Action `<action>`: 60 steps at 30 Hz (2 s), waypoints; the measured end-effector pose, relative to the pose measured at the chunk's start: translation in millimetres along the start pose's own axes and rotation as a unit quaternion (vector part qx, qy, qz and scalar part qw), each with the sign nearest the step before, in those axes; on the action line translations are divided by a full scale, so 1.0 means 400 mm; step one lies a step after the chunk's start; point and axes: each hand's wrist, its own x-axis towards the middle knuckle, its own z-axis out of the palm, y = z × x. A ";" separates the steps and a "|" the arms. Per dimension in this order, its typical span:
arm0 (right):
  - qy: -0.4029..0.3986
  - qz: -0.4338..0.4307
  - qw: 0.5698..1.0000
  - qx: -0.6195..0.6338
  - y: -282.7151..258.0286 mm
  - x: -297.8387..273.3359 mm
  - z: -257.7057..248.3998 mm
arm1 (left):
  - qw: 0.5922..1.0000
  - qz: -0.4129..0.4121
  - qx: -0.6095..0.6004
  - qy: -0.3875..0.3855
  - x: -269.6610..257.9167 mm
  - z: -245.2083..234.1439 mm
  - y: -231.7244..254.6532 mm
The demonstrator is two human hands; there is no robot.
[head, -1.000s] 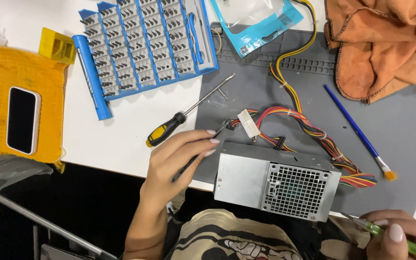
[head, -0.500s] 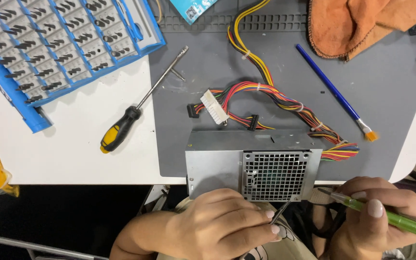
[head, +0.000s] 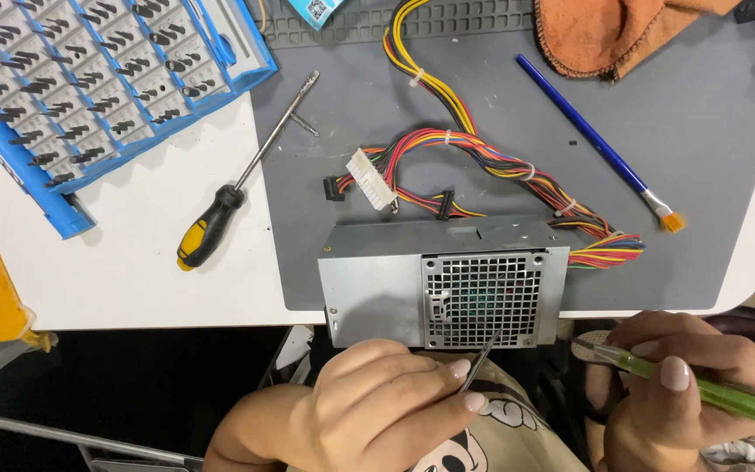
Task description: The person uses a green precision screwdriver to remove screws from the metal casing of a computer power supply unit. They place the removed screws on the table and continue to unscrew the casing.
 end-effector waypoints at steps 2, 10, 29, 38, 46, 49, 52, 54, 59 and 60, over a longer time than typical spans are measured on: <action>0.004 -0.005 1.000 0.023 0.005 -0.003 0.000 | 1.000 0.004 0.001 -0.010 0.014 0.002 0.006; 0.012 -0.024 0.998 0.056 -0.048 -0.010 0.023 | 0.998 -0.010 0.017 -0.058 0.032 0.001 0.027; -0.024 -0.041 0.999 0.012 0.004 -0.032 -0.037 | 0.980 -0.165 -0.076 -0.087 0.077 0.029 0.003; 0.054 -0.031 0.998 -0.019 -0.045 -0.030 0.043 | 0.961 -0.216 -0.151 -0.083 0.075 0.032 -0.026; 0.025 -0.059 0.998 0.011 -0.048 -0.023 0.072 | 0.958 -0.201 -0.201 -0.049 0.061 0.055 -0.042; 0.083 -0.067 0.993 0.040 -0.040 -0.034 0.081 | 0.967 -0.175 -0.187 0.000 0.052 0.071 -0.045; 0.023 -0.082 0.996 0.005 -0.047 -0.039 0.042 | 0.970 -0.153 -0.186 0.017 0.042 0.081 -0.053; -0.071 -0.078 0.990 -0.088 -0.072 -0.044 0.008 | 0.969 -0.155 -0.191 0.019 0.042 0.080 -0.054; -0.172 -0.160 0.962 -0.138 -0.064 0.002 -0.020 | 0.968 -0.157 -0.197 0.005 0.030 0.087 -0.060; -0.195 -0.183 0.953 -0.144 -0.065 0.010 -0.023 | 0.969 -0.148 -0.200 0.007 0.030 0.086 -0.062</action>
